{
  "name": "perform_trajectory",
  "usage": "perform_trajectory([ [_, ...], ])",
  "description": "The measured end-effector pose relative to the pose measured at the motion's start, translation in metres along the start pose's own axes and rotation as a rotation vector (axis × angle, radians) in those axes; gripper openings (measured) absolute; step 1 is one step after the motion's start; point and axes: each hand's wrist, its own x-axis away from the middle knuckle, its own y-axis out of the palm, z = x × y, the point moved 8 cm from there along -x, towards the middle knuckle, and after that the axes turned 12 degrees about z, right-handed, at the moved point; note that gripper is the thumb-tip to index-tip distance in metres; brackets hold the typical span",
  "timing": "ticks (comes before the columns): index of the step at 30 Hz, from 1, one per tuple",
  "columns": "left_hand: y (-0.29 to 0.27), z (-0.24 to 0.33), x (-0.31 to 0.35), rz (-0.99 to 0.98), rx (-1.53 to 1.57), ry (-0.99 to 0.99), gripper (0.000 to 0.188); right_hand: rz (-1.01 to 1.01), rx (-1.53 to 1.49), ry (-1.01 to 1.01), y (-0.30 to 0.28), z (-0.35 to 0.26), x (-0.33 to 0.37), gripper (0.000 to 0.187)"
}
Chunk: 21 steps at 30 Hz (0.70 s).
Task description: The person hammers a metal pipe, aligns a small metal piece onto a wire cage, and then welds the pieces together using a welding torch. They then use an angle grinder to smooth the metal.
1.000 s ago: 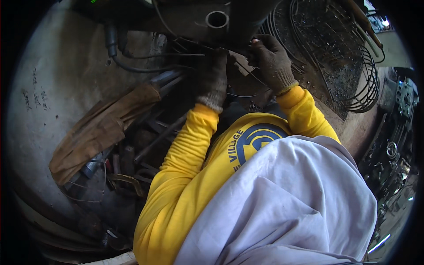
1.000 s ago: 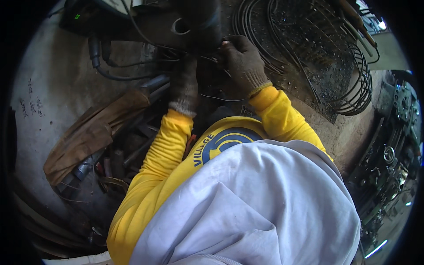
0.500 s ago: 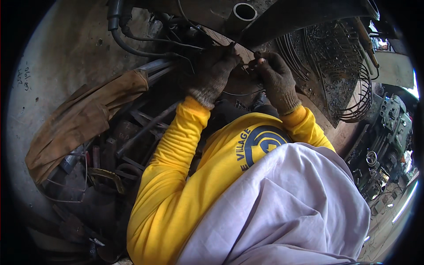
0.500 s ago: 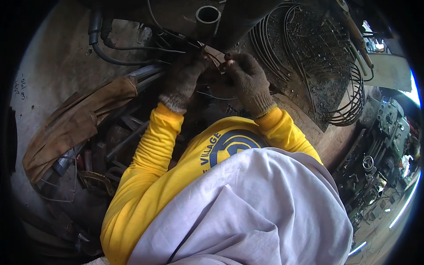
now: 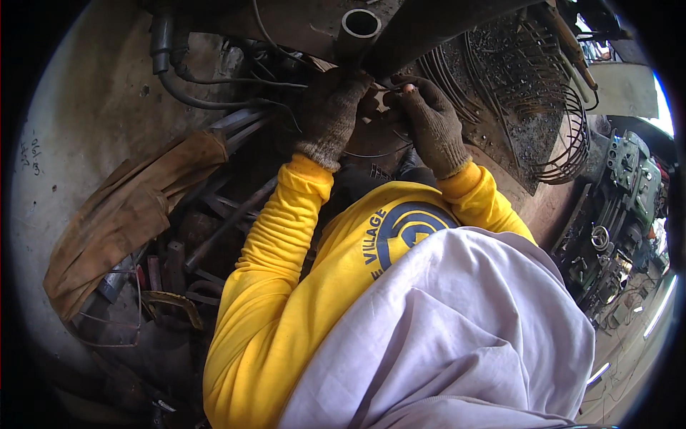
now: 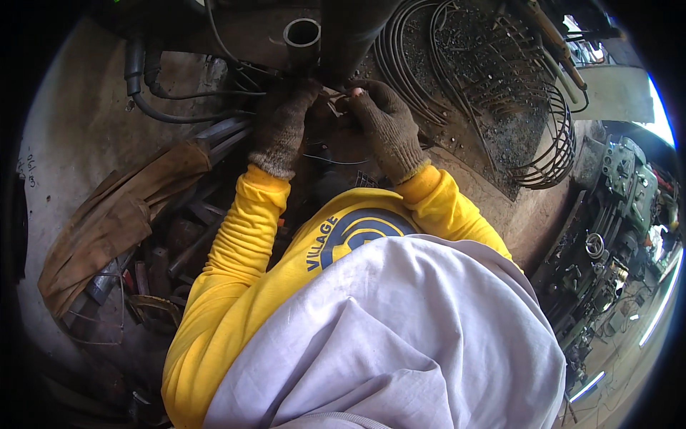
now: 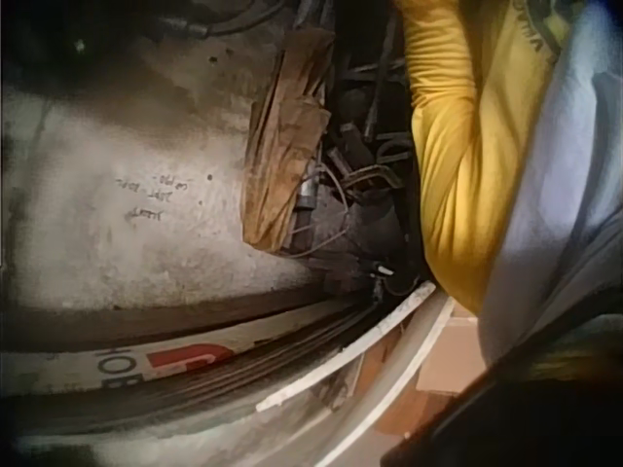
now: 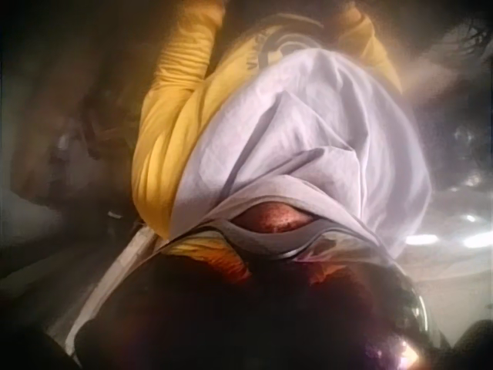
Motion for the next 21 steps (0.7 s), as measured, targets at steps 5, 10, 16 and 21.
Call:
perform_trajectory([
  [5, 0.016, 0.013, -0.008, -0.048, -0.281, 0.306, 0.021, 0.065, -0.001, -0.016, 0.002, -0.022, -0.006, 0.035],
  [10, 0.019, 0.010, -0.006, -0.013, -0.266, 0.190, 0.023, 0.160, 0.014, 0.065, 0.003, -0.033, -0.007, 0.032],
  [16, 0.016, 0.008, 0.000, 0.068, -0.215, 0.059, 0.024, 0.140, -0.075, 0.072, -0.001, -0.018, -0.018, 0.031],
  [21, 0.013, 0.004, -0.006, 0.126, -0.224, 0.220, 0.031, 0.119, -0.089, 0.098, 0.000, -0.015, -0.021, 0.031],
])
